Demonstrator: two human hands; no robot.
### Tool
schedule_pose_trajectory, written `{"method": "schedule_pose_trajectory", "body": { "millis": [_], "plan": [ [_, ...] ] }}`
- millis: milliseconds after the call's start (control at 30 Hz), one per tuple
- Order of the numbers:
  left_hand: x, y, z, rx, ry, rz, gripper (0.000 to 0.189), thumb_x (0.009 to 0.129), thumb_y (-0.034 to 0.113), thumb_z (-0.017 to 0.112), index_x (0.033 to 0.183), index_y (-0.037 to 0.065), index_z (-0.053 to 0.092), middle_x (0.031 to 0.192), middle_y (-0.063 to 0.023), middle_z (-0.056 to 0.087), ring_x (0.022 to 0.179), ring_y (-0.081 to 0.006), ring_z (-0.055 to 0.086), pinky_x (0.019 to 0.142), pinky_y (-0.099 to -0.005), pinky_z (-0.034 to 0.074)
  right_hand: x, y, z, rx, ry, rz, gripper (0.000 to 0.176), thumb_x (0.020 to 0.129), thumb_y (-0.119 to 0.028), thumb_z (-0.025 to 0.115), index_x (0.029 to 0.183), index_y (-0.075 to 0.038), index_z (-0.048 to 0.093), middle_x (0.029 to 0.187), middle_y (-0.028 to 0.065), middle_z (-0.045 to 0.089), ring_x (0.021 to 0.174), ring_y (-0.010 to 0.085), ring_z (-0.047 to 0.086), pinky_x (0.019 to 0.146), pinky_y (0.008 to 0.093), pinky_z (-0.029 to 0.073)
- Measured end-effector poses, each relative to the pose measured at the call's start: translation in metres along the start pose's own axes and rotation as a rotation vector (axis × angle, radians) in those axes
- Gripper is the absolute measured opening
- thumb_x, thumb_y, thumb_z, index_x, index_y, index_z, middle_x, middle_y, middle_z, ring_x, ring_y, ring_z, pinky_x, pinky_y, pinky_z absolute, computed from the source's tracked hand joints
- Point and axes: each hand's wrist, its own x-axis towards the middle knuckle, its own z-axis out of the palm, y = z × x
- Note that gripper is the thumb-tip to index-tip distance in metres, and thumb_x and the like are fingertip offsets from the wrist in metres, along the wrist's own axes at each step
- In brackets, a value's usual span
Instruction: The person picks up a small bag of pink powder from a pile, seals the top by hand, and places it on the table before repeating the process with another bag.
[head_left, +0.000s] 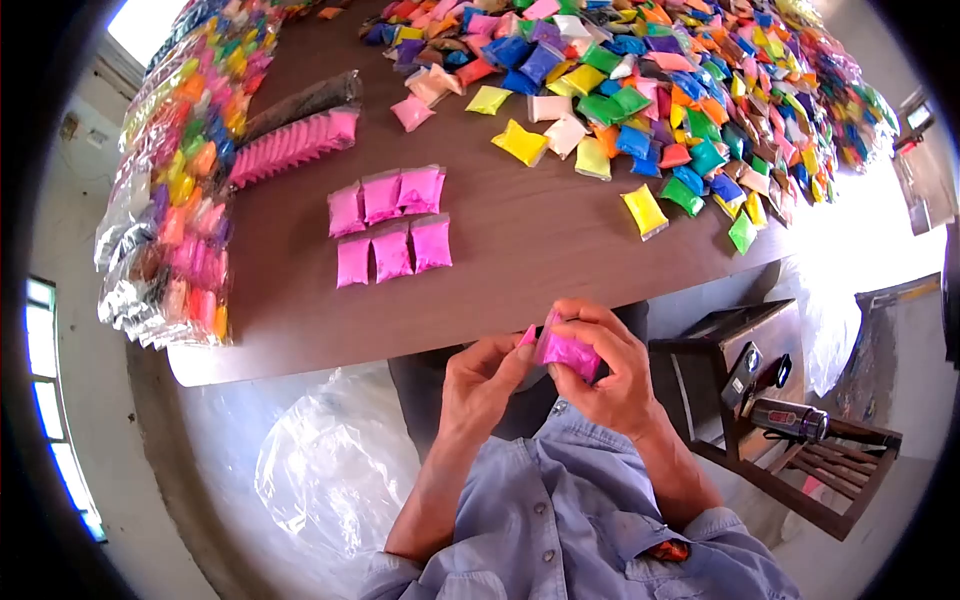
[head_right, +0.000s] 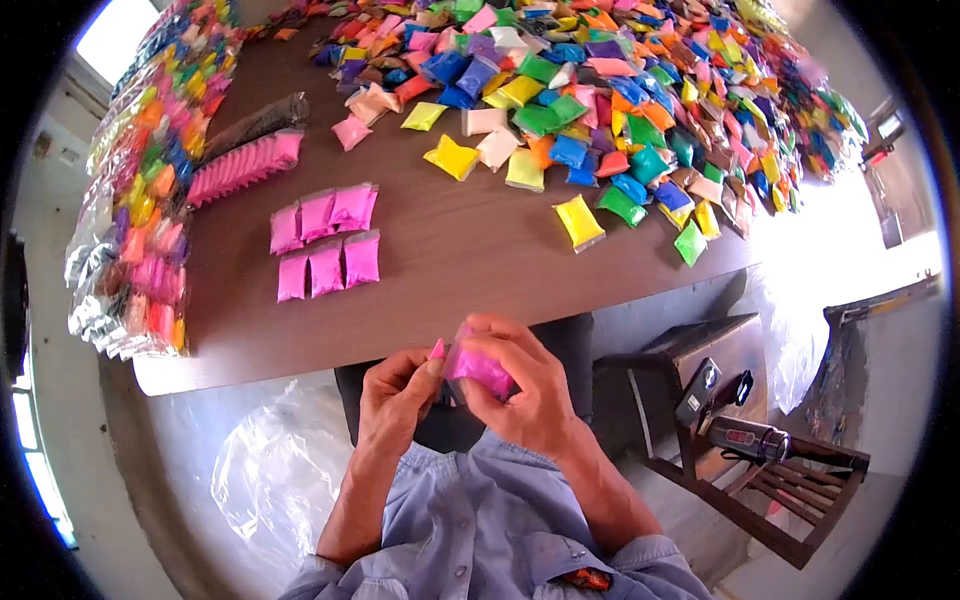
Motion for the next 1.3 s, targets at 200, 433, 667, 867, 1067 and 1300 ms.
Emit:
{"method": "schedule_pose_trajectory", "body": {
  "millis": [200, 433, 667, 867, 1067, 1300],
  "plan": [
    [-0.012, -0.004, -0.013, -0.263, -0.080, -0.176, 0.021, 0.105, 0.026, 0.072, 0.097, 0.007, 0.076, 0.070, 0.0053, 0.058, 0.055, -0.0020, 0.045, 0.049, -0.0215, 0.028, 0.005, -0.017, 0.002, 0.051, -0.100, -0.011, 0.052, 0.074, -0.002, 0.089, 0.122, -0.004, 0.070, 0.130, 0.0157, 0.069, 0.115, 0.0347, 0.072, 0.094, 0.0406, 0.061],
    [-0.019, 0.001, -0.016, -0.274, -0.066, -0.157, 0.027, 0.104, 0.030, 0.072, 0.088, 0.009, 0.069, 0.066, 0.0087, 0.047, 0.050, -0.0017, 0.032, 0.047, -0.0227, 0.020, 0.005, -0.019, 0.003, 0.027, -0.163, -0.038, 0.054, 0.073, -0.005, 0.094, 0.121, -0.005, 0.071, 0.132, 0.0153, 0.070, 0.115, 0.0325, 0.073, 0.095, 0.0406, 0.061],
    [-0.022, -0.007, -0.027, -0.330, -0.107, -0.201, 0.023, 0.103, 0.027, 0.074, 0.090, 0.008, 0.072, 0.068, 0.0070, 0.054, 0.053, -0.0016, 0.039, 0.048, -0.0214, 0.024, 0.004, -0.022, 0.001, 0.055, -0.217, -0.030, 0.050, 0.075, -0.005, 0.093, 0.121, -0.005, 0.073, 0.131, 0.0146, 0.070, 0.115, 0.0325, 0.073, 0.094, 0.0394, 0.062],
    [-0.022, -0.012, -0.028, -0.365, -0.139, -0.218, 0.023, 0.102, 0.028, 0.076, 0.088, 0.010, 0.073, 0.070, 0.0063, 0.059, 0.057, -0.0018, 0.047, 0.050, -0.0200, 0.028, 0.002, -0.022, 0.000, 0.073, -0.242, -0.025, 0.048, 0.077, -0.006, 0.091, 0.121, -0.004, 0.073, 0.131, 0.0140, 0.070, 0.116, 0.0308, 0.073, 0.094, 0.0389, 0.062],
    [-0.021, -0.011, -0.029, -0.359, -0.174, -0.206, 0.021, 0.103, 0.024, 0.076, 0.088, 0.010, 0.074, 0.070, 0.0058, 0.060, 0.059, -0.0020, 0.049, 0.051, -0.0200, 0.028, 0.000, -0.020, -0.002, 0.094, -0.263, -0.004, 0.052, 0.075, -0.007, 0.093, 0.123, -0.004, 0.073, 0.132, 0.0143, 0.069, 0.116, 0.0303, 0.072, 0.095, 0.0382, 0.061],
    [-0.021, -0.013, -0.028, -0.388, -0.176, -0.210, 0.018, 0.102, 0.023, 0.076, 0.091, 0.009, 0.075, 0.073, 0.0046, 0.062, 0.059, -0.0022, 0.049, 0.051, -0.0199, 0.029, -0.001, -0.019, -0.002, 0.120, -0.265, 0.031, 0.054, 0.073, -0.008, 0.094, 0.122, -0.005, 0.073, 0.131, 0.0134, 0.070, 0.116, 0.0291, 0.072, 0.095, 0.0390, 0.061]
  ]
}}
